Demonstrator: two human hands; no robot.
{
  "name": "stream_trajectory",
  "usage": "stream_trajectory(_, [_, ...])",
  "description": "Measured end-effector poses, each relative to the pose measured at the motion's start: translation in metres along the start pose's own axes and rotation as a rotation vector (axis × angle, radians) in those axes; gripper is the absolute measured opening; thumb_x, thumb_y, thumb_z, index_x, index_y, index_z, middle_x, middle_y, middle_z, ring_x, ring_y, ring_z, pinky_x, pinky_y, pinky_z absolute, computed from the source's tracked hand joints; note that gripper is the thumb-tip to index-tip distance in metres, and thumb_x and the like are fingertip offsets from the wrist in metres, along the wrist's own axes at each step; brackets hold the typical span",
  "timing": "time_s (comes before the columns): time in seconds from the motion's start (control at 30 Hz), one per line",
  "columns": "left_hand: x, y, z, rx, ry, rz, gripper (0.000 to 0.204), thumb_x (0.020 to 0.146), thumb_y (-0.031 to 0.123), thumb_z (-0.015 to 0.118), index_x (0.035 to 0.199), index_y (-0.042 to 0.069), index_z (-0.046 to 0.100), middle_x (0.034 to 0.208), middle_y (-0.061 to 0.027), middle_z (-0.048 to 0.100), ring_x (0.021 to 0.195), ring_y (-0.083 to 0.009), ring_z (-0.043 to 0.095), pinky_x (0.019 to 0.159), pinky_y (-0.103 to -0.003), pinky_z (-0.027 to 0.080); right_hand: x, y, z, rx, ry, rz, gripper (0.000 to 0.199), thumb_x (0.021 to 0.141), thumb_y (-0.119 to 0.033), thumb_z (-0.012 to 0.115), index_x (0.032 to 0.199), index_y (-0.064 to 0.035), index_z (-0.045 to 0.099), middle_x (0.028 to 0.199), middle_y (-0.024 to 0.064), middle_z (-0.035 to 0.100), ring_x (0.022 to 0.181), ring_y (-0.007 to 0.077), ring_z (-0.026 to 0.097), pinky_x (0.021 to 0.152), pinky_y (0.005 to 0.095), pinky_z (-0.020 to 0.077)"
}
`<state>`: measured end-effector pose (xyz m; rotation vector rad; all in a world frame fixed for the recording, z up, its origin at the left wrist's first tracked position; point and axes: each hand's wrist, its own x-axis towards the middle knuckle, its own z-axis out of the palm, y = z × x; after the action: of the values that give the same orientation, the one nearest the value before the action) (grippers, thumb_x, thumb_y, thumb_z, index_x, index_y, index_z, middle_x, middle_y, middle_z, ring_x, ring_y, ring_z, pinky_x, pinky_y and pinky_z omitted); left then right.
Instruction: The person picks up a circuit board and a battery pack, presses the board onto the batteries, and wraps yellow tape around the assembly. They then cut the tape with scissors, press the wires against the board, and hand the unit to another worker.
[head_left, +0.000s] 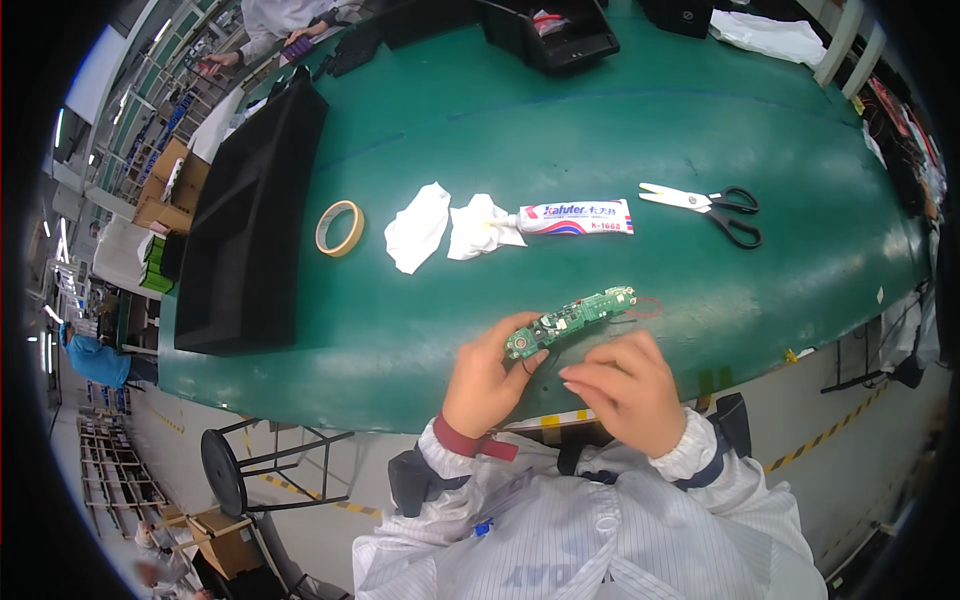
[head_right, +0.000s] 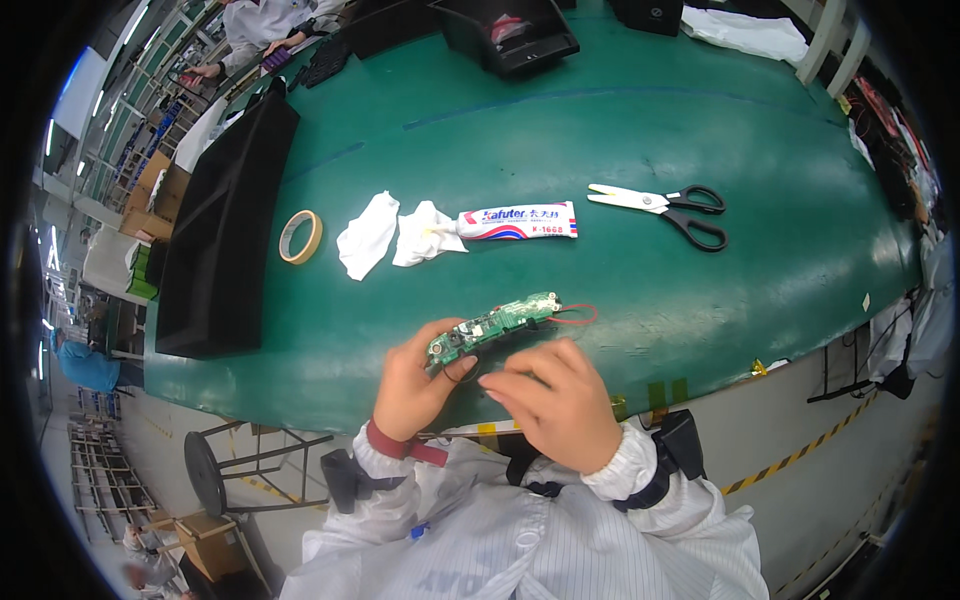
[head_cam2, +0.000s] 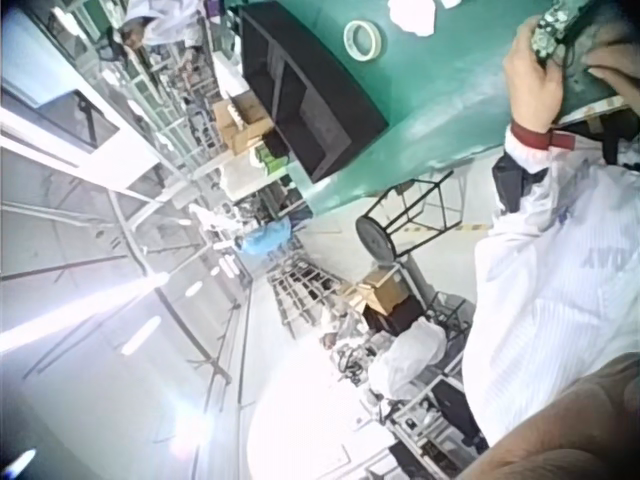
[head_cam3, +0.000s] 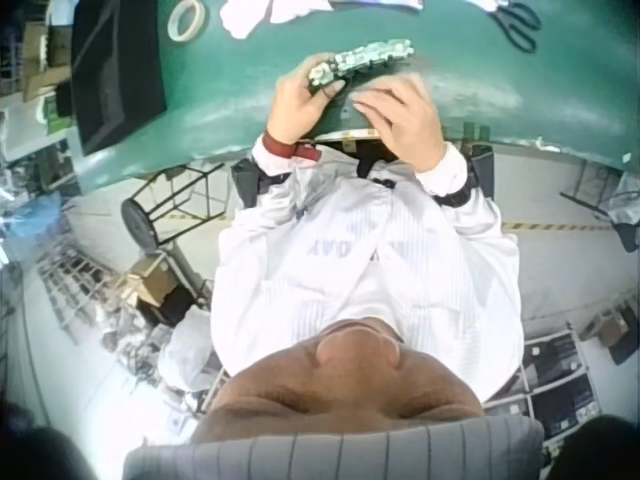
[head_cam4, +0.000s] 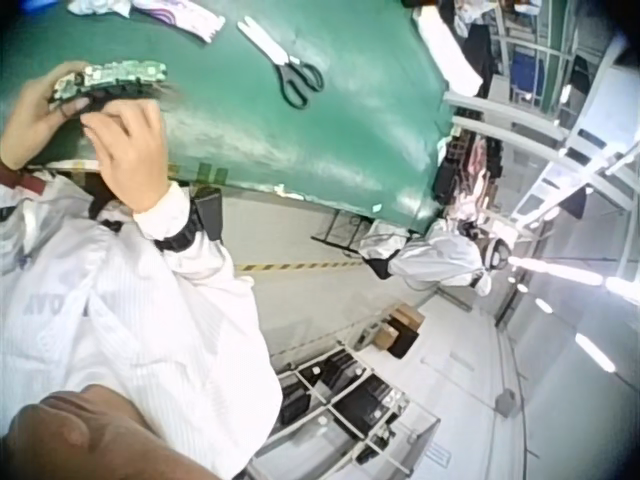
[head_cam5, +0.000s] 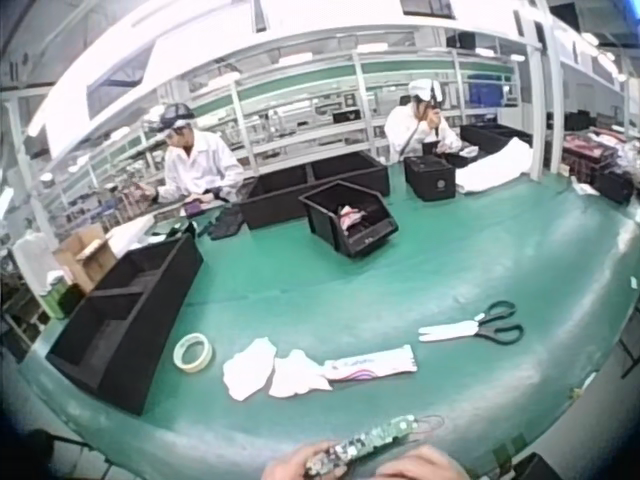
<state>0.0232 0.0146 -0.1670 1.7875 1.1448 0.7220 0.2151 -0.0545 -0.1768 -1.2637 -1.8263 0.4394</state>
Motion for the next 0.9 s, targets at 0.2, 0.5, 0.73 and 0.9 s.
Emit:
stream_trajectory(0.2, [-0.003, -0.003, -0.003, 0.009, 0.047, 0.119, 0.040, 0.083, 0.002, 0.069, 0.122, 0.005, 0.061, 0.112, -0.0178, 0.068, 0.097, -0.0341, 0.066, 0.082, -0.034, 0.052, 0.020, -0.008, 0.015, -0.295, 0.069, -0.152, 0.025, 0.069, -0.015, 0.079, 0.093, -0.0210, 0.076, 0.093, -0.0029, 0.053, 0.088, 0.0197, 0.047, 0.077, 0.0345, 0.0386])
stream_trajectory(0.5, [-0.012, -0.011, -0.009, -0.174, 0.118, 0.149, 0.039, 0.083, 0.008, 0.074, 0.120, 0.002, 0.063, 0.115, -0.0132, 0.068, 0.102, -0.0251, 0.065, 0.087, -0.034, 0.051, 0.058, -0.016, -0.006, -0.187, 0.100, -0.163, 0.015, 0.070, -0.015, 0.080, 0.083, -0.0160, 0.073, 0.089, -0.0027, 0.056, 0.085, 0.0210, 0.049, 0.076, 0.0373, 0.0361])
stream_trajectory(0.73, [-0.011, -0.016, 0.003, -0.323, 0.219, 0.108, 0.028, 0.084, 0.006, 0.072, 0.111, 0.001, 0.067, 0.106, -0.0122, 0.070, 0.095, -0.0241, 0.067, 0.085, -0.033, 0.051, 0.070, -0.010, -0.015, -0.249, 0.063, -0.156, 0.014, 0.071, -0.010, 0.078, 0.082, -0.0127, 0.071, 0.087, -0.0013, 0.056, 0.084, 0.0200, 0.051, 0.075, 0.0367, 0.0359])
stream_trajectory(0.9, [-0.010, -0.002, 0.003, -0.180, 0.296, 0.162, 0.024, 0.082, 0.002, 0.070, 0.106, 0.001, 0.068, 0.104, -0.0125, 0.070, 0.093, -0.0239, 0.068, 0.083, -0.032, 0.051, 0.077, -0.015, -0.018, -0.226, 0.003, -0.133, 0.012, 0.072, -0.009, 0.077, 0.082, -0.0099, 0.070, 0.086, 0.0007, 0.055, 0.081, 0.0210, 0.051, 0.074, 0.0361, 0.0369])
